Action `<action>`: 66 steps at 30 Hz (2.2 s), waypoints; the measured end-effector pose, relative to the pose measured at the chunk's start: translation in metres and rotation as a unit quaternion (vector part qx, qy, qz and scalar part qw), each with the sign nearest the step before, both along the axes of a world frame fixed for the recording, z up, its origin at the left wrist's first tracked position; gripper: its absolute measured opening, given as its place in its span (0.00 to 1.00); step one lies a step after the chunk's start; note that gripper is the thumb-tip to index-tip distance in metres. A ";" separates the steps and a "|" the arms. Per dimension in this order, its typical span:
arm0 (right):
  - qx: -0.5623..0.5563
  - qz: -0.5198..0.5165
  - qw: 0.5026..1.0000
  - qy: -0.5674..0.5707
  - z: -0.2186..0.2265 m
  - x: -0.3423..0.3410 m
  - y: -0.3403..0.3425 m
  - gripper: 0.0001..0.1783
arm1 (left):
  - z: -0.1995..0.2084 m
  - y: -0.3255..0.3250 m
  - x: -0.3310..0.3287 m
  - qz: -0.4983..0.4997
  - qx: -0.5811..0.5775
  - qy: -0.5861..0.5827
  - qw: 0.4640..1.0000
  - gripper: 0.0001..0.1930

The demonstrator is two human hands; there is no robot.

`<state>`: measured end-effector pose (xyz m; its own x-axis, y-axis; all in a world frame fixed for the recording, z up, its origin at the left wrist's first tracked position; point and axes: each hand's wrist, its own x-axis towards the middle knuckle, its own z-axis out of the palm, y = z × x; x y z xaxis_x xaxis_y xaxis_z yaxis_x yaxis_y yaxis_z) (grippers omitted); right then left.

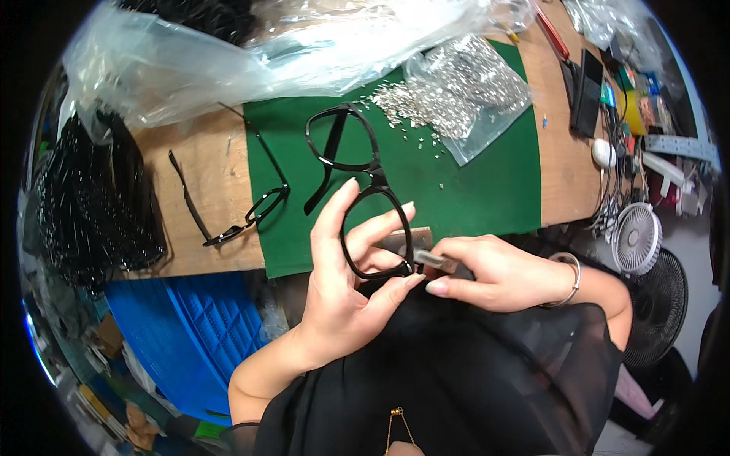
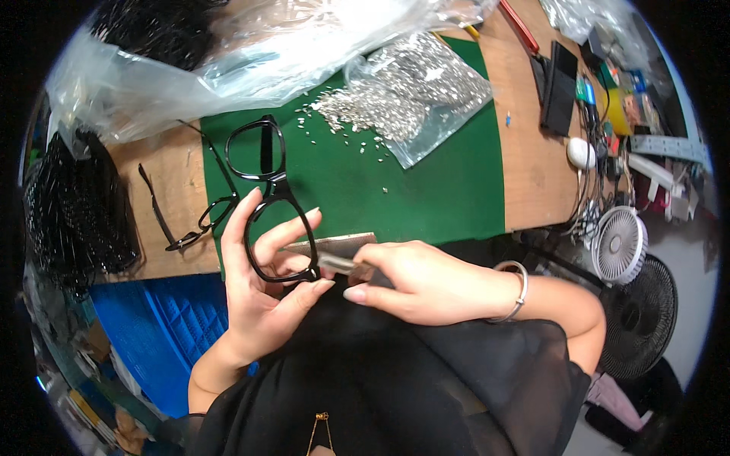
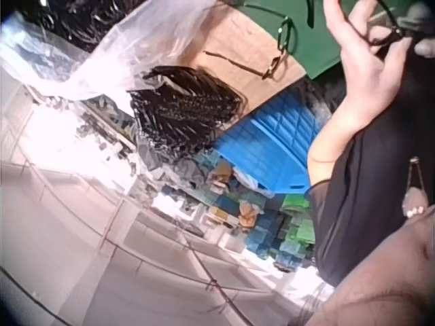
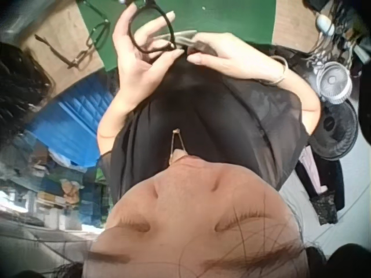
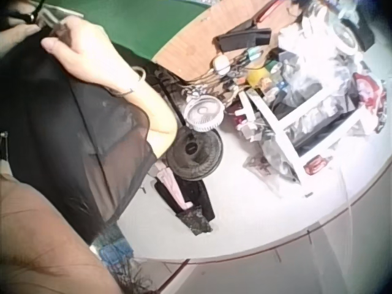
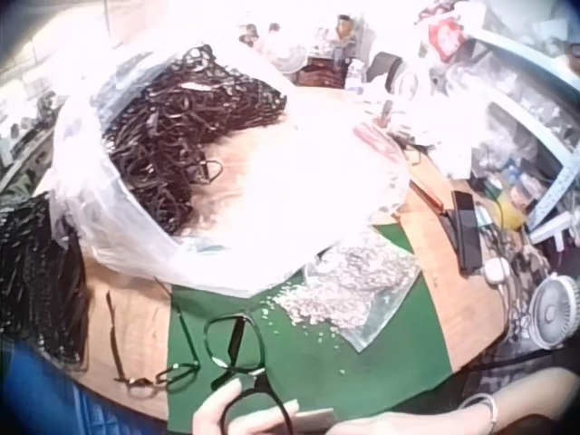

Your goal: The person repeatedly picks up black eyeglass frames from a plastic bag, uses pliers to adjust the frame arms, and places the frames back into the bag. This cycle is performed multiple times on different frames.

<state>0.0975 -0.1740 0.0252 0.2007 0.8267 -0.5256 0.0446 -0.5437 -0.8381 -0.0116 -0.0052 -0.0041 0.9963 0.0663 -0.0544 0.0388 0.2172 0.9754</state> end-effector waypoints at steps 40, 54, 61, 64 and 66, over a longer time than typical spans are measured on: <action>-0.046 -0.142 0.862 -0.484 -0.091 0.013 -0.004 0.09 | 0.008 0.009 -0.013 -0.008 -0.435 0.128 0.891 0.23; 0.169 -0.331 0.927 0.056 -0.027 -0.020 0.016 0.07 | 0.002 -0.025 -0.020 0.023 -0.023 0.142 0.989 0.22; 0.201 -0.358 0.907 0.100 -0.034 -0.030 0.020 0.07 | -0.005 -0.033 -0.024 0.030 -0.004 0.105 0.994 0.25; 0.191 -0.377 0.896 0.137 -0.034 -0.032 0.021 0.08 | -0.005 -0.034 -0.024 0.029 -0.004 0.090 0.996 0.25; 0.178 -0.386 0.888 0.172 -0.033 -0.031 0.021 0.09 | -0.006 -0.034 -0.023 0.025 -0.004 0.086 0.996 0.25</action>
<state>0.0668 -0.1527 -0.0083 0.6589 0.6384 -0.3978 -0.5185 0.0022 -0.8551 -0.0348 -0.0396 -0.0101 0.9676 0.1145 -0.2249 0.1944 0.2303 0.9535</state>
